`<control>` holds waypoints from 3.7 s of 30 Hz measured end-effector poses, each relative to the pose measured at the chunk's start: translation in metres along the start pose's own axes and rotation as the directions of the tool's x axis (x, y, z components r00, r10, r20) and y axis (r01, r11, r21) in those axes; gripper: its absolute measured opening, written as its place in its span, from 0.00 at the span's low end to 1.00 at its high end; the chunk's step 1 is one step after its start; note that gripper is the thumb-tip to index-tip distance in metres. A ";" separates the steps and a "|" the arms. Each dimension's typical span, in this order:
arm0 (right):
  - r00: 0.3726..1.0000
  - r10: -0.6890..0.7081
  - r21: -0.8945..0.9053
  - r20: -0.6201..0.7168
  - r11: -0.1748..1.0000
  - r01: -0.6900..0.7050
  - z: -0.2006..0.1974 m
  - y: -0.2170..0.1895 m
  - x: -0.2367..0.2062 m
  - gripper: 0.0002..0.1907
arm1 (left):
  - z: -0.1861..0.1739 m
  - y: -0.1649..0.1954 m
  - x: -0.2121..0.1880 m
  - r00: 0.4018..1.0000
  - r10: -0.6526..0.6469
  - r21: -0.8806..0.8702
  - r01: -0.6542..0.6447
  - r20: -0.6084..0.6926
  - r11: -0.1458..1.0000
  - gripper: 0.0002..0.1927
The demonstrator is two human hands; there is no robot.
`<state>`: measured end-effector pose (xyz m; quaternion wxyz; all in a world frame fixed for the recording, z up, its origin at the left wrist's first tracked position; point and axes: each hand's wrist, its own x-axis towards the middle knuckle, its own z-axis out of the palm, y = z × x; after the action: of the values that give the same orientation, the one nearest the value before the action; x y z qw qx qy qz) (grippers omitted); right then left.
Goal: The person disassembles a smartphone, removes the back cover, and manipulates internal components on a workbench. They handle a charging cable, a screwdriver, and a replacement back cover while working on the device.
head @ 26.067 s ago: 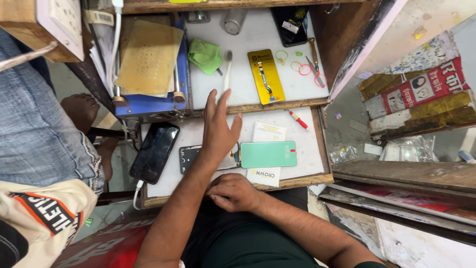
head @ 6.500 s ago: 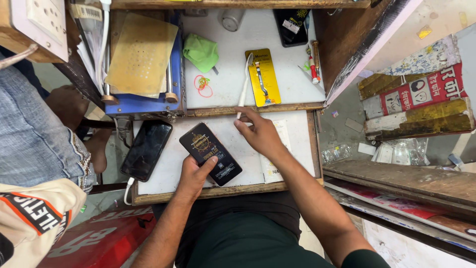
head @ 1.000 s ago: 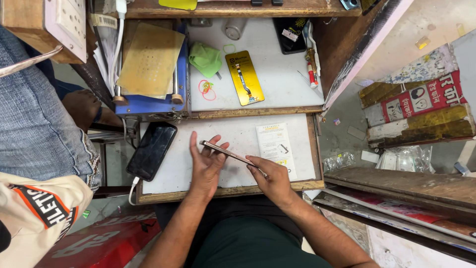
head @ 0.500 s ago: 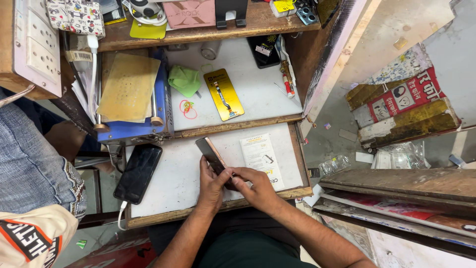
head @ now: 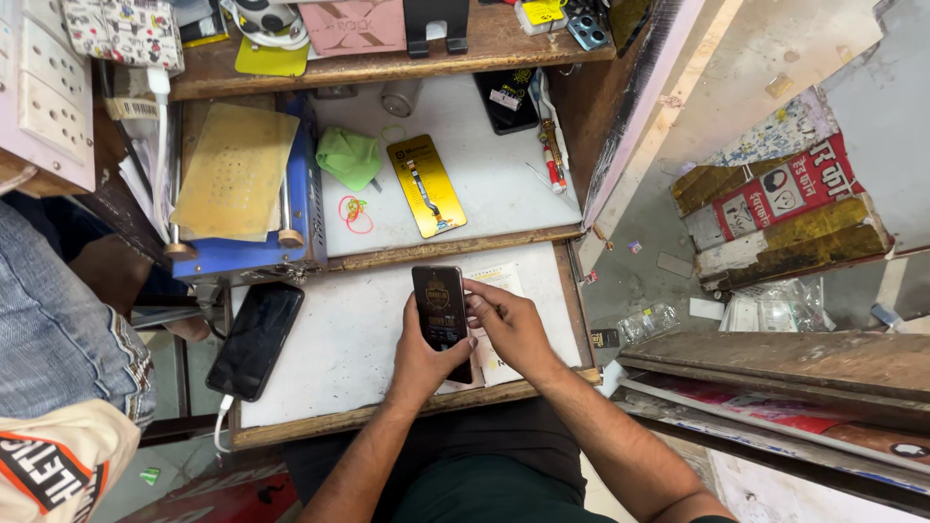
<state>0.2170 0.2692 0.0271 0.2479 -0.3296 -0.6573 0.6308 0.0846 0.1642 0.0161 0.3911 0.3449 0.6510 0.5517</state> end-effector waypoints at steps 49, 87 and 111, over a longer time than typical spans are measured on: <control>0.905 0.297 0.266 0.304 0.886 -0.380 0.003 0.056 0.035 0.23 | -0.060 0.005 0.017 0.869 0.137 0.753 -0.482 0.475 0.448 0.58; 0.896 0.285 0.623 0.339 0.646 -0.441 0.017 0.070 0.038 0.17 | -0.075 0.009 0.039 0.878 -0.137 0.707 -0.267 0.459 0.655 0.59; 0.950 0.309 0.553 -0.040 0.799 -0.237 0.026 0.063 0.005 0.17 | -0.074 0.010 0.038 0.902 -0.097 0.701 -0.255 0.420 0.666 0.59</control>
<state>0.2023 0.2550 -0.0378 0.2788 -0.3771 -0.3804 0.7971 0.0014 0.1656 0.0274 0.3231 0.6131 0.7012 0.1674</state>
